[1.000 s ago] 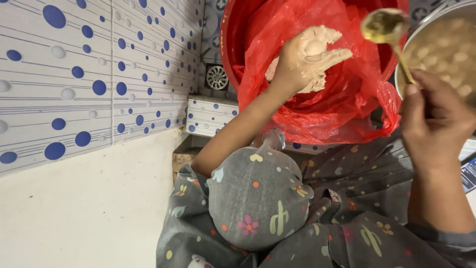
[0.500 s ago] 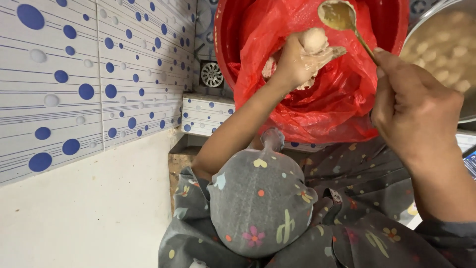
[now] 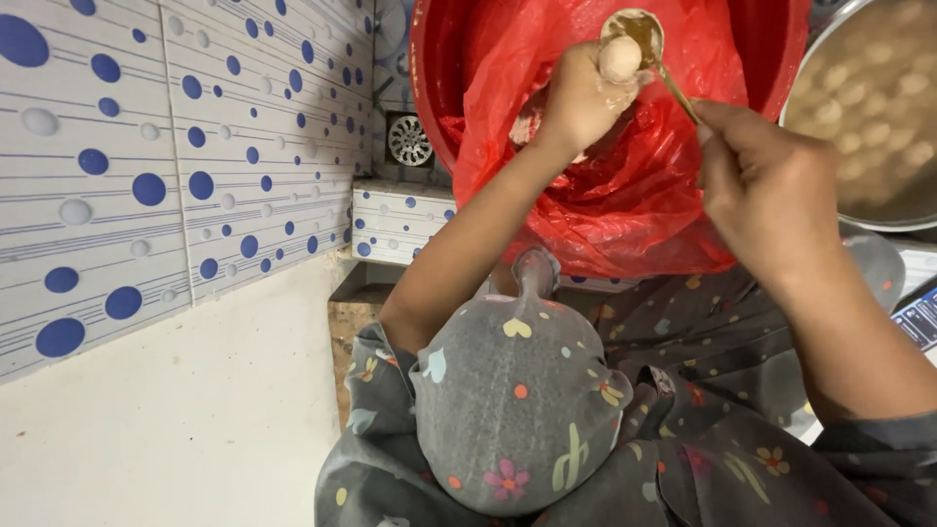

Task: Manually forming meatballs by squeezing dough through the hand and scooping it into a pot of water using a spoon.

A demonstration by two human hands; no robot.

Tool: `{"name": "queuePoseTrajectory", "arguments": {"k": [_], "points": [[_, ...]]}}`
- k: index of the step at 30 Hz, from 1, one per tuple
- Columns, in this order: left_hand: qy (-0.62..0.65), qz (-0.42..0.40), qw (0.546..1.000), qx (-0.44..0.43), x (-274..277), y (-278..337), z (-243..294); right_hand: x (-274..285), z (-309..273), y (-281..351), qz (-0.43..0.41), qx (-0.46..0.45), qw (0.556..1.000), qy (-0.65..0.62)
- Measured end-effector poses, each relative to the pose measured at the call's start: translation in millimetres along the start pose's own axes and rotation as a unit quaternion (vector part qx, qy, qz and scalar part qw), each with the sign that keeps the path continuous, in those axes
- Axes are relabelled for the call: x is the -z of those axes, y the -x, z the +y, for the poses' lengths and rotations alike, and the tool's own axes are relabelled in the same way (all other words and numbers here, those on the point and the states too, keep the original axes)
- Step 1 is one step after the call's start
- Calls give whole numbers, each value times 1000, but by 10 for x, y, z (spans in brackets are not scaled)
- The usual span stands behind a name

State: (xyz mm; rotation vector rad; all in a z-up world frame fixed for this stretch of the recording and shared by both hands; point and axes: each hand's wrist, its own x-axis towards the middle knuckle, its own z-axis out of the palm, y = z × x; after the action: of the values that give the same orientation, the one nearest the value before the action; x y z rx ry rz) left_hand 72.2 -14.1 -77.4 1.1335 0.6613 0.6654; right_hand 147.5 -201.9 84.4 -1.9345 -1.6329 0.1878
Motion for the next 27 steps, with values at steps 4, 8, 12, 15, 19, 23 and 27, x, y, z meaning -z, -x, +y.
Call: {"name": "queuePoseTrajectory", "arguments": {"k": [4,8,12,15,19,23,27], "points": [[-349,13,937,-34,26,53,217,82,-56,-81,-54,-235,949,-200],[-398,-25,914,-78,5,143,461,142,162,43,-74,-369,834,-404],[-435,-12,879,-194,187,201,87,315,545,469,-4,-407,784,-468],[-663,-85,571,-476,313,404,120,479,967,741,111,-447,818,-344],[-390,-103,845,-350,416,624,74,357,2099,1348,163,-464,843,-218],[-363,-88,889,-265,677,488,-566,268,2721,1719,168,-439,878,-95],[-396,-143,874,-241,513,567,-142,43,3454,2139,153,-329,927,100]]}}
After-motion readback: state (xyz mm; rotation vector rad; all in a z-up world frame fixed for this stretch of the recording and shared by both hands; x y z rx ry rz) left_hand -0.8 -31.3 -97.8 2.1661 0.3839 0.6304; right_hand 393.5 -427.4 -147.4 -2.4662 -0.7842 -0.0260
